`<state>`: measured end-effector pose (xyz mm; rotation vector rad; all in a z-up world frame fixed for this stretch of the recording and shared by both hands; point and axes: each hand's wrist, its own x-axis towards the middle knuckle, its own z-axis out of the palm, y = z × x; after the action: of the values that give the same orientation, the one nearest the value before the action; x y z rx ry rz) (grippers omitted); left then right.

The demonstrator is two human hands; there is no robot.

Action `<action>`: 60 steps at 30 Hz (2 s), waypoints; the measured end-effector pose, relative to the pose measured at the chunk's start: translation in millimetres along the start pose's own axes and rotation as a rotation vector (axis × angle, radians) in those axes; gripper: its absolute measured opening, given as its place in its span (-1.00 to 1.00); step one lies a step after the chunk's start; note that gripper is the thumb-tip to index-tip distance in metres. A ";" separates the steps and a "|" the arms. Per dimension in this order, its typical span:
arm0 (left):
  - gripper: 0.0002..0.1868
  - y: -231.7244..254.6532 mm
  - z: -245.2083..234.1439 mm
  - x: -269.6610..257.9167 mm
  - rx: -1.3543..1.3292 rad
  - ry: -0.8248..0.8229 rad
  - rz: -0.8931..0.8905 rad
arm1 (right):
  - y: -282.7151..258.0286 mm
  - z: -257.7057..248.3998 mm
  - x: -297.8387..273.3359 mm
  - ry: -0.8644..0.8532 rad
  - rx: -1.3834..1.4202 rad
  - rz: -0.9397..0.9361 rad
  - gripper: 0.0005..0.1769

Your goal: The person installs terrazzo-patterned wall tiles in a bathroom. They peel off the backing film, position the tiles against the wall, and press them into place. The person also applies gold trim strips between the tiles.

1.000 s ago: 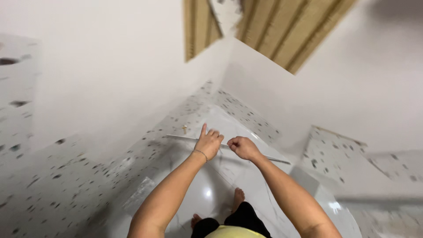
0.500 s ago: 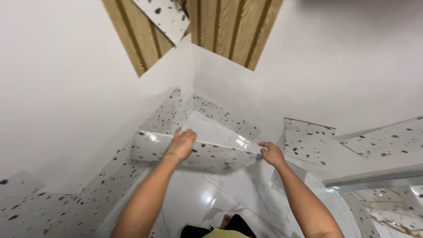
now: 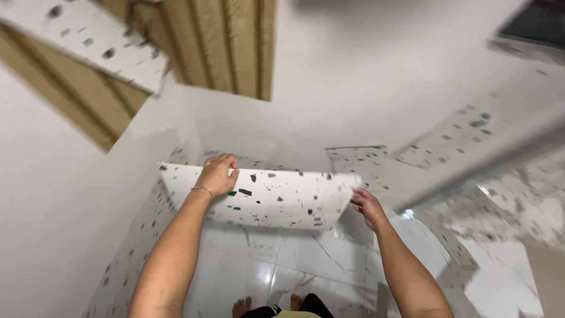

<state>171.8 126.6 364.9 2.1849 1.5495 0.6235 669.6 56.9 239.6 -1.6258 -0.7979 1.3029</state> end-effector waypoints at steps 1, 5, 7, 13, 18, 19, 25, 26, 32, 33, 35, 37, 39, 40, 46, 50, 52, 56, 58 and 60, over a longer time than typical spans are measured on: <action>-0.87 -0.6 -0.7 9.3 -0.040 0.002 0.003 | -3.5 -2.0 -12.0 -0.011 0.042 -0.021 -0.56; -0.86 -8.8 2.3 41.6 -0.063 -0.047 0.009 | -7.5 1.5 -55.4 0.070 0.067 -0.102 -0.68; -0.85 -14.0 11.1 54.7 -0.022 -0.045 0.078 | -1.3 4.0 -79.2 0.139 0.088 -0.134 -0.72; -0.82 -7.9 41.6 92.2 -0.156 -0.186 0.025 | 14.7 -8.6 -120.3 0.250 0.275 -0.179 -0.82; -0.71 25.1 97.8 114.4 -0.133 -0.323 0.036 | 58.5 -45.9 -157.9 0.441 0.292 -0.148 -0.82; -0.67 33.2 105.2 120.8 -0.115 -0.321 0.070 | 60.6 -57.4 -154.2 0.492 0.294 -0.142 -0.81; -0.51 82.6 164.8 139.4 -0.234 -0.457 0.045 | 83.1 -111.9 -163.9 0.696 0.306 -0.098 -0.78; -0.54 94.5 175.5 144.9 -0.223 -0.460 0.073 | 87.3 -122.4 -161.3 0.697 0.341 -0.110 -0.79; -0.51 163.2 228.4 172.3 -0.118 -0.548 0.075 | 124.9 -194.0 -120.0 0.759 0.368 -0.053 -0.80; -0.48 179.6 235.4 176.6 -0.100 -0.559 0.084 | 130.2 -205.6 -114.8 0.801 0.385 -0.003 -0.81; -0.44 213.1 252.7 186.2 -0.064 -0.591 0.123 | 135.1 -233.0 -105.3 0.782 0.394 -0.022 -0.80; -0.43 247.1 272.3 197.8 -0.026 -0.628 0.192 | 136.5 -263.2 -98.0 0.768 0.380 -0.036 -0.75; -0.46 279.0 291.1 204.9 -0.040 -0.712 0.183 | 136.3 -290.8 -95.0 0.756 0.349 -0.041 -0.67; -0.46 293.6 300.9 207.3 -0.047 -0.755 0.176 | 135.7 -304.8 -94.9 0.774 0.331 -0.046 -0.61; -0.54 376.3 367.5 212.6 0.064 -0.707 0.364 | 143.7 -375.9 -96.6 0.866 0.323 0.041 -0.08; -0.64 424.3 390.1 213.4 0.079 -0.609 0.451 | 148.4 -403.8 -105.9 0.922 0.150 0.156 -0.10; -0.68 445.6 400.5 215.1 0.112 -0.655 0.439 | 150.6 -414.3 -110.0 0.901 0.161 0.185 -0.13; -0.70 483.5 436.7 225.6 0.075 -0.673 0.489 | 155.9 -431.0 -111.8 0.881 0.220 0.242 -0.18; -0.70 497.8 463.5 233.2 0.047 -0.707 0.461 | 160.1 -436.9 -113.1 0.881 0.217 0.260 -0.20; -0.64 510.9 493.5 242.6 -0.007 -0.754 0.533 | 164.7 -443.3 -117.3 0.874 0.211 0.262 -0.21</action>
<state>915.3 168.1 269.9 2.4170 0.5859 -0.0856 1063.9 -219.4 164.7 -1.9140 0.0827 0.6700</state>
